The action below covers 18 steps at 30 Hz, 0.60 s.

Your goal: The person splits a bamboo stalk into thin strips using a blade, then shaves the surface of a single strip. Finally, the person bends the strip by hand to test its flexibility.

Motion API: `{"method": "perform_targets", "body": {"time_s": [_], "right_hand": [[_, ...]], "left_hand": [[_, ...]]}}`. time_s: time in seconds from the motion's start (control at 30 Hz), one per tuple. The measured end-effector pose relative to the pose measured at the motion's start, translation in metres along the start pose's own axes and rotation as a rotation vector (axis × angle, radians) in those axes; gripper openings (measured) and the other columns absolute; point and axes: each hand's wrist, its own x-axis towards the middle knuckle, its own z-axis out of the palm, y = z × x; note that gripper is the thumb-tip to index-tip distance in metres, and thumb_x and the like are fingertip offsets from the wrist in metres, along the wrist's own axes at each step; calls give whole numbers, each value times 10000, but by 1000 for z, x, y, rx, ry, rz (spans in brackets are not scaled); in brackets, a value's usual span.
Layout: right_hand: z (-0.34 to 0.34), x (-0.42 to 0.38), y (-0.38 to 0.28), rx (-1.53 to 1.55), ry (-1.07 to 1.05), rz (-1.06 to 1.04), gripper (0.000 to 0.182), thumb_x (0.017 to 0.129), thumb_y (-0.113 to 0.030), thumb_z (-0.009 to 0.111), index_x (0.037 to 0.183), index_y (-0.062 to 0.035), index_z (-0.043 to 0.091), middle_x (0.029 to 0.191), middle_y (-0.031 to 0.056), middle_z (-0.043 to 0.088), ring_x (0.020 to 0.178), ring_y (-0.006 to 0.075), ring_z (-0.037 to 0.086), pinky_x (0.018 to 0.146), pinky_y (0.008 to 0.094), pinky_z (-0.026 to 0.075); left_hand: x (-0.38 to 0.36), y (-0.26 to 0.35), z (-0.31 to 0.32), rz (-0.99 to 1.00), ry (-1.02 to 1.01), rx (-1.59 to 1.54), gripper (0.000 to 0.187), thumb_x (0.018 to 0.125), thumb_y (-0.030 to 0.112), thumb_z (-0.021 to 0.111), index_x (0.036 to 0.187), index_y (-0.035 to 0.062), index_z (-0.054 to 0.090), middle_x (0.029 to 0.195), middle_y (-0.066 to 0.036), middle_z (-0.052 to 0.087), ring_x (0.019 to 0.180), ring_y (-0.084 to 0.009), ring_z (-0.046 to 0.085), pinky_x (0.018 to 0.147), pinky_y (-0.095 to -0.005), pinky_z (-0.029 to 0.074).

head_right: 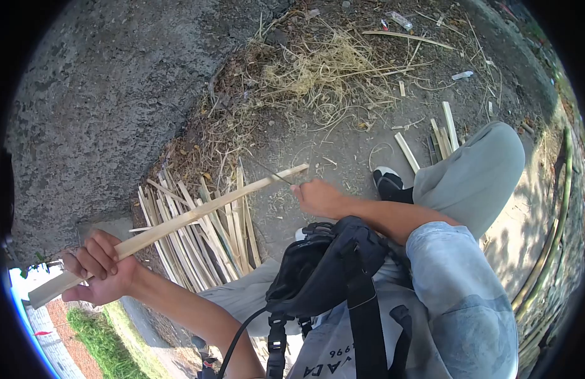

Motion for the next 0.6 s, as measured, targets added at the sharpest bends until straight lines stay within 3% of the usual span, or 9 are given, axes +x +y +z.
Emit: {"method": "perform_targets", "body": {"time_s": [0.1,0.2,0.27,0.3,0.4,0.5,0.6], "right_hand": [[0,-10,-26,126,136,-366,452,1025,-340,372,995,-6,676,910,288,665,822,476,654,797,542,523],[21,-15,-9,123,102,-417,433,1024,-350,382,1040,-27,671,904,277,667,837,477,652,799,535,524],[46,5,34,14,53,-72,424,1021,-343,394,1041,-24,673,903,278,666,848,474,650,804,533,522],[54,12,52,-38,27,99,420,1020,-340,400,1041,-22,673,902,278,666,853,473,649,807,532,520],[43,21,77,-231,-127,43,427,1018,-360,408,1063,-26,670,883,277,666,862,469,647,822,535,512],[14,-5,10,-11,4,-23,448,1016,-370,415,998,-13,685,864,276,666,856,475,646,823,542,508],[15,-21,-21,150,94,-292,480,1014,-376,416,908,0,695,835,275,663,850,479,644,810,547,508]], "left_hand": [[-2,4,-6,7,-3,-28,569,901,668,528,669,180,349,387,50,327,298,-55,286,348,-204,257],[-5,6,-13,-10,-121,-118,567,892,649,565,654,184,346,379,55,328,290,-47,279,351,-192,252],[-9,11,-18,-26,-214,-181,566,886,634,591,644,187,342,374,60,327,286,-39,277,351,-182,249],[-11,10,-14,45,-146,-54,568,873,620,623,637,190,335,376,66,325,284,-26,274,347,-168,249],[-12,10,-18,99,-142,-1,546,903,555,626,628,186,332,377,69,318,282,-17,259,346,-155,245],[-20,17,-28,67,-92,-67,503,955,429,599,613,180,327,369,68,325,275,-14,251,325,-154,267],[-27,23,-33,46,-155,-146,462,985,307,552,604,176,325,358,64,338,265,-10,264,299,-162,294]]}}
